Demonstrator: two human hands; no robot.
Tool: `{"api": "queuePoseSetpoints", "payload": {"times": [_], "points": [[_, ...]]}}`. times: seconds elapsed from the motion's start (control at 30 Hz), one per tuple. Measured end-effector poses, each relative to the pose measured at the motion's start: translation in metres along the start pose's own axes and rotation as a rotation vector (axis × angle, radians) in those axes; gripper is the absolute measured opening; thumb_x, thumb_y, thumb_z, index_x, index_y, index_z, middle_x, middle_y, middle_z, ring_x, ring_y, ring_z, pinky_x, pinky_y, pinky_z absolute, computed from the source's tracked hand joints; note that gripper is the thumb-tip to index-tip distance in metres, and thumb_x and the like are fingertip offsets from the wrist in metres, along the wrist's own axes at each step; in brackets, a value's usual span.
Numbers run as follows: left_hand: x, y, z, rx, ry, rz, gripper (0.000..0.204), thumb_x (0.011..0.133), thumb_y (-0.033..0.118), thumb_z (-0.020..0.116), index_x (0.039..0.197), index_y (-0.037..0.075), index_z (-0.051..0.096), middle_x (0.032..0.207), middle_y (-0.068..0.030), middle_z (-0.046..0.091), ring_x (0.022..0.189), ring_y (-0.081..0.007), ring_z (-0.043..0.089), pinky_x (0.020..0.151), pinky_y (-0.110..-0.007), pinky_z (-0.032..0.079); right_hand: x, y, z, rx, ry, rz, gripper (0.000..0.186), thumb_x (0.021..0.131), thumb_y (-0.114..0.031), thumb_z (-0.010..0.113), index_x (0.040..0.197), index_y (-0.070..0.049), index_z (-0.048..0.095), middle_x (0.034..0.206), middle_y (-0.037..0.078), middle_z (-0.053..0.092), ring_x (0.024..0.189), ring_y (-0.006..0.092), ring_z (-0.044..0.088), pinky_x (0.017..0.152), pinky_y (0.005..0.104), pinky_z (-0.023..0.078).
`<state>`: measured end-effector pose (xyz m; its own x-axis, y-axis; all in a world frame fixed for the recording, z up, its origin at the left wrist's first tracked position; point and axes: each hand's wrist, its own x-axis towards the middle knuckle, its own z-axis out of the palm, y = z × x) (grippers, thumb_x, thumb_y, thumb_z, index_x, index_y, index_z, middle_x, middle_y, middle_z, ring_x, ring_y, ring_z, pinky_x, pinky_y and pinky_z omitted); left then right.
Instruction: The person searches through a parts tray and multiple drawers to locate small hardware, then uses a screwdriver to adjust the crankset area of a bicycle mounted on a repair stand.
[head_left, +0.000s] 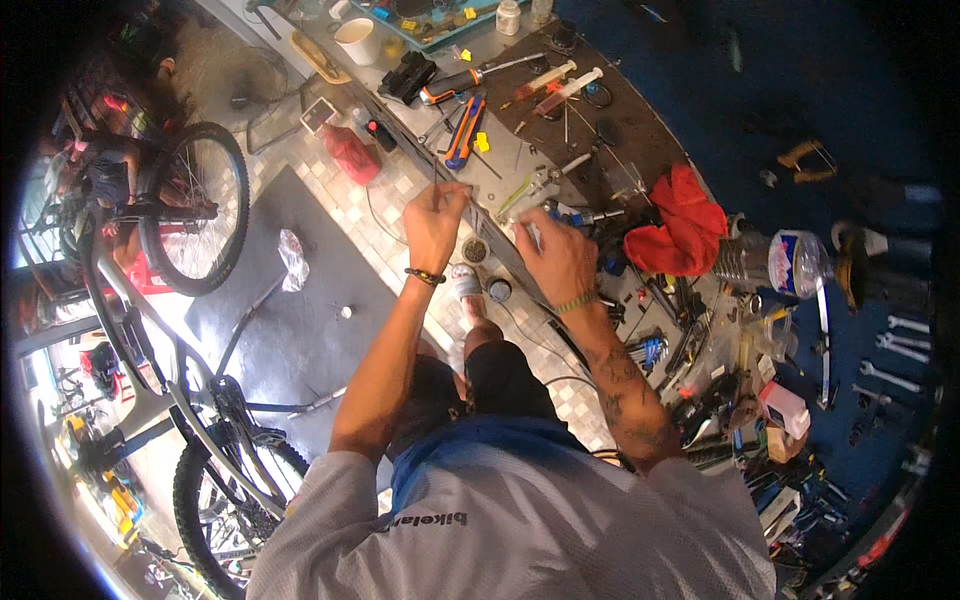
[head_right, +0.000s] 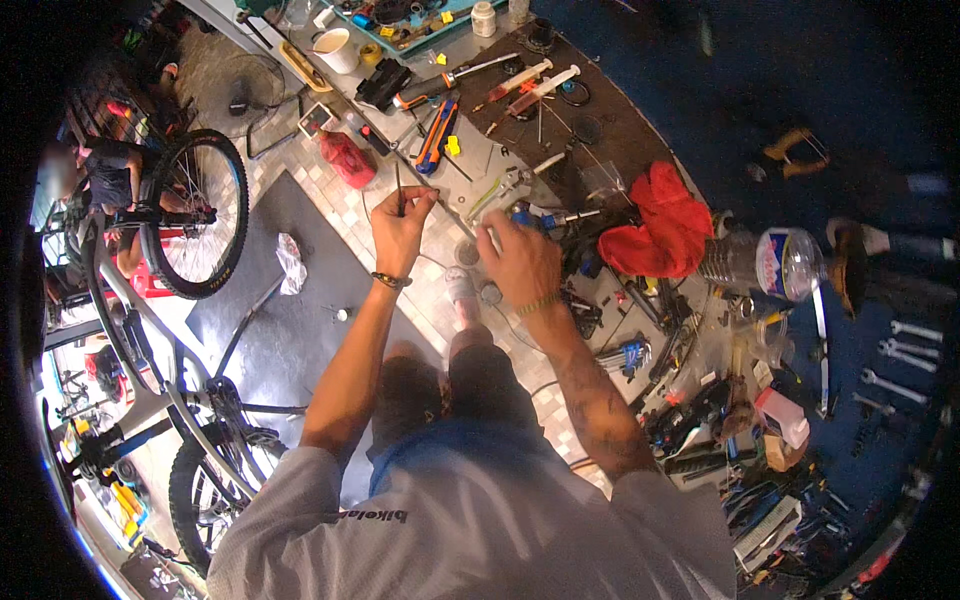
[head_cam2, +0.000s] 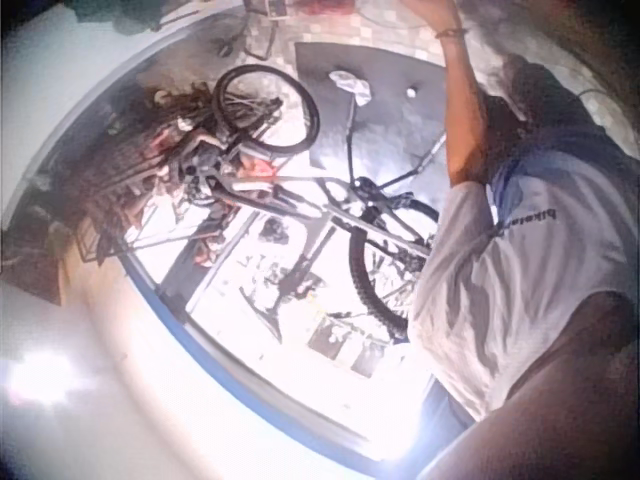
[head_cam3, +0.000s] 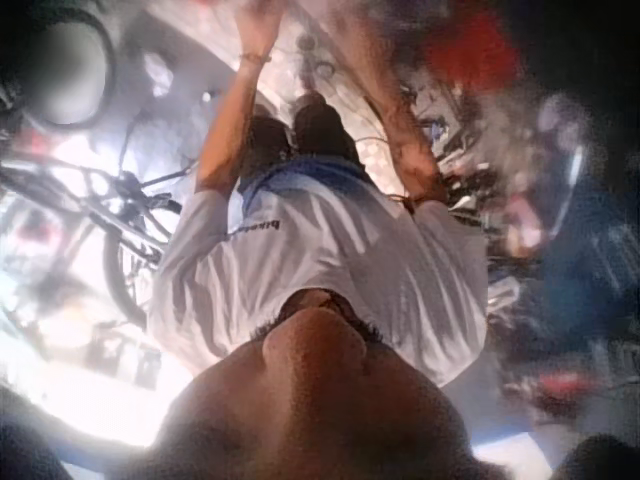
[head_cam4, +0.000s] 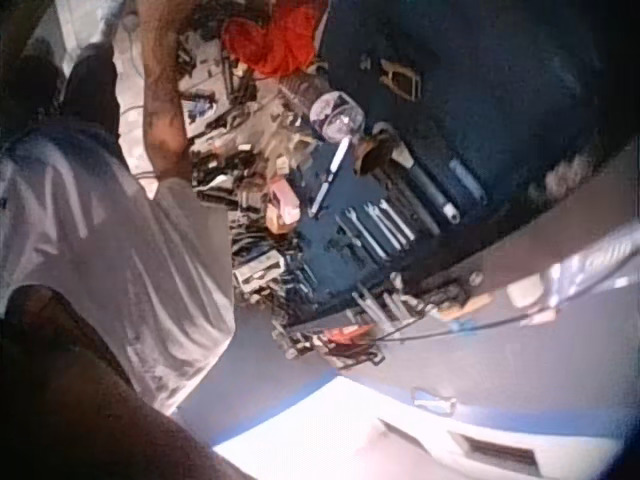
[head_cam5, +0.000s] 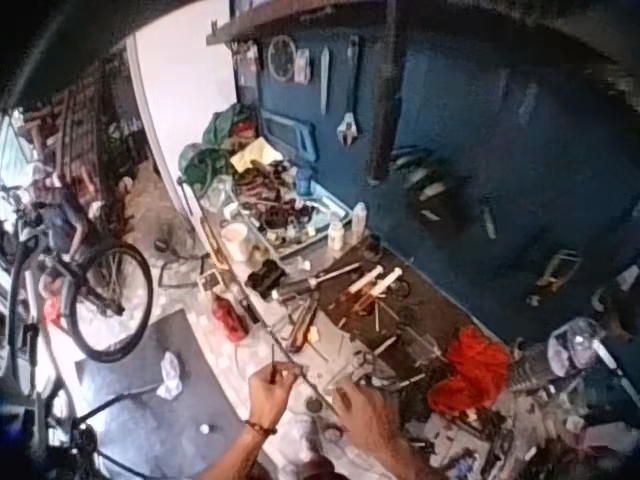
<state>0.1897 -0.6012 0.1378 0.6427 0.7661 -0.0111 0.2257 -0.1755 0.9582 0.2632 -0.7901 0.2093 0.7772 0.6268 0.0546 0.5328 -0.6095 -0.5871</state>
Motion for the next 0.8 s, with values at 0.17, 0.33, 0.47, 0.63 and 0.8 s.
{"api": "queuePoseSetpoints", "payload": {"times": [0.17,0.33,0.47,0.63,0.8], "points": [[0.003,-0.006,0.004,-0.103,-0.02,-0.204,0.018,0.097,0.018,0.079,0.1,0.0,0.079,0.068,0.0113,0.05,0.06,-0.0012,0.034,0.053,-0.024,0.025,0.078,0.029,0.034,-0.244,-0.112,-0.141,0.018,0.097,-0.03,0.069,0.104,-0.013,0.068,0.085,0.015,0.075,0.077,0.0396,0.073,0.064,0.0508,0.055],[0.0,0.0,-0.005,-0.176,-0.067,-0.367,0.024,0.096,0.023,0.078,0.102,-0.001,0.077,0.068,0.0037,0.059,0.062,-0.0069,0.047,0.055,-0.028,0.037,0.092,0.026,0.035,-0.198,-0.212,-0.089,0.027,0.095,-0.025,0.072,0.117,-0.011,0.066,0.094,0.017,0.074,0.085,0.0386,0.073,0.07,0.0484,0.056],[-0.004,-0.002,-0.012,-0.219,-0.079,-0.401,0.022,0.097,0.02,0.078,0.1,-0.002,0.076,0.075,0.0042,0.065,0.065,-0.0053,0.05,0.058,-0.026,0.04,0.082,0.035,0.03,0.064,-0.209,-0.018,0.039,0.093,-0.009,0.073,0.13,-0.006,0.061,0.109,0.016,0.073,0.093,0.0297,0.075,0.077,0.042,0.057],[-0.005,0.013,-0.017,-0.282,-0.065,-0.477,0.02,0.098,0.017,0.079,0.101,-0.002,0.077,0.076,0.0053,0.065,0.067,-0.0035,0.05,0.059,-0.023,0.038,0.086,0.032,0.027,0.817,-0.341,0.225,0.032,0.099,0.006,0.064,0.13,0.003,0.058,0.118,0.015,0.071,0.106,0.0227,0.074,0.092,0.0364,0.061],[-0.005,0.031,-0.016,-0.413,-0.067,-0.494,0.016,0.097,0.014,0.079,0.101,-0.002,0.076,0.075,0.0076,0.062,0.065,-0.002,0.047,0.057,-0.022,0.035,0.083,0.015,0.019,1.015,-0.333,0.238,0.026,0.102,0.006,0.063,0.127,0.007,0.059,0.118,0.019,0.072,0.111,0.0259,0.073,0.1,0.0363,0.06]]}}
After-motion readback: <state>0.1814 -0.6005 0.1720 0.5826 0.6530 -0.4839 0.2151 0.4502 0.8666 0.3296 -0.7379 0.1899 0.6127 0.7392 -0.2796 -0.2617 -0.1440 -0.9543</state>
